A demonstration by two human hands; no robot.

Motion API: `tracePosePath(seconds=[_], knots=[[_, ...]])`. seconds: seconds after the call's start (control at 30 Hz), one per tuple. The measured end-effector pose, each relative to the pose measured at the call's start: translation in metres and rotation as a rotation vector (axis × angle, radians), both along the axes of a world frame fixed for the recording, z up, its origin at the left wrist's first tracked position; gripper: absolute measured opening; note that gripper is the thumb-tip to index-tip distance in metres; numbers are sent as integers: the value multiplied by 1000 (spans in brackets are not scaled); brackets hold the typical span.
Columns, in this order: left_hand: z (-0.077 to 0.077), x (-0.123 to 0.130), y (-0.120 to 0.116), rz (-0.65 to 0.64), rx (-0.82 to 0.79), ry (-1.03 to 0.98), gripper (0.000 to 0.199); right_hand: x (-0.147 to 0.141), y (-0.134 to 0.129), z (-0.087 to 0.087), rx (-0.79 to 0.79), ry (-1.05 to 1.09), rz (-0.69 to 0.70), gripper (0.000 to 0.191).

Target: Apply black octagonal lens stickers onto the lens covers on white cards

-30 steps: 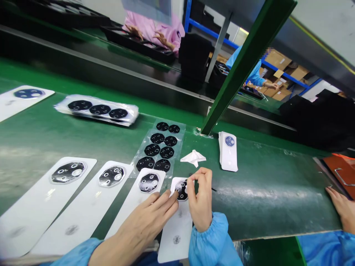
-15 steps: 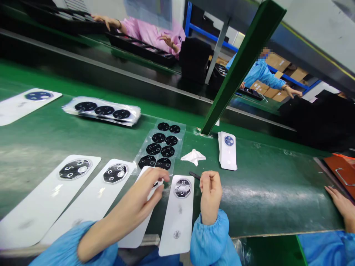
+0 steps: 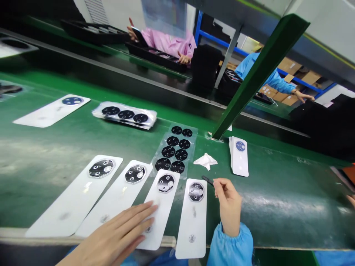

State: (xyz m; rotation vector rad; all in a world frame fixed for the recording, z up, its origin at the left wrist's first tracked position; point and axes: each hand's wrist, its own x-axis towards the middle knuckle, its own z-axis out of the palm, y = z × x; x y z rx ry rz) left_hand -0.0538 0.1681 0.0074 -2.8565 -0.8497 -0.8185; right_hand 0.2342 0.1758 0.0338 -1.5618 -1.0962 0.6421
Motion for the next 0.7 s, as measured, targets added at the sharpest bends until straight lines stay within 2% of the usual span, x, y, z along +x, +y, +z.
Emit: tracePosePath(seconds=[0.07,0.17,0.27,0.33,0.47,0.53,0.7], knots=[[1,6,-2,7,-16,-19,25,-4,-5,1,-58,-19,91,20],[10,24,-2,-16,-48,-9,27,-12,-9,-1,-98,-48,222,18],[22,48,-1,-49,-65,67,30,-19,-10,-5,-50,-241,250,12],[24,64,0,-73,-28,76,32,-22,-9,-7,-15,-370,253,13],[12,82,2,-98,18,88,31,-24,-5,-6,28,-472,357,7],[4,84,2,-104,22,86,30,-24,-4,-5,29,-492,402,10],[0,82,5,-145,-5,92,27,-23,-2,-8,66,-579,379,9]])
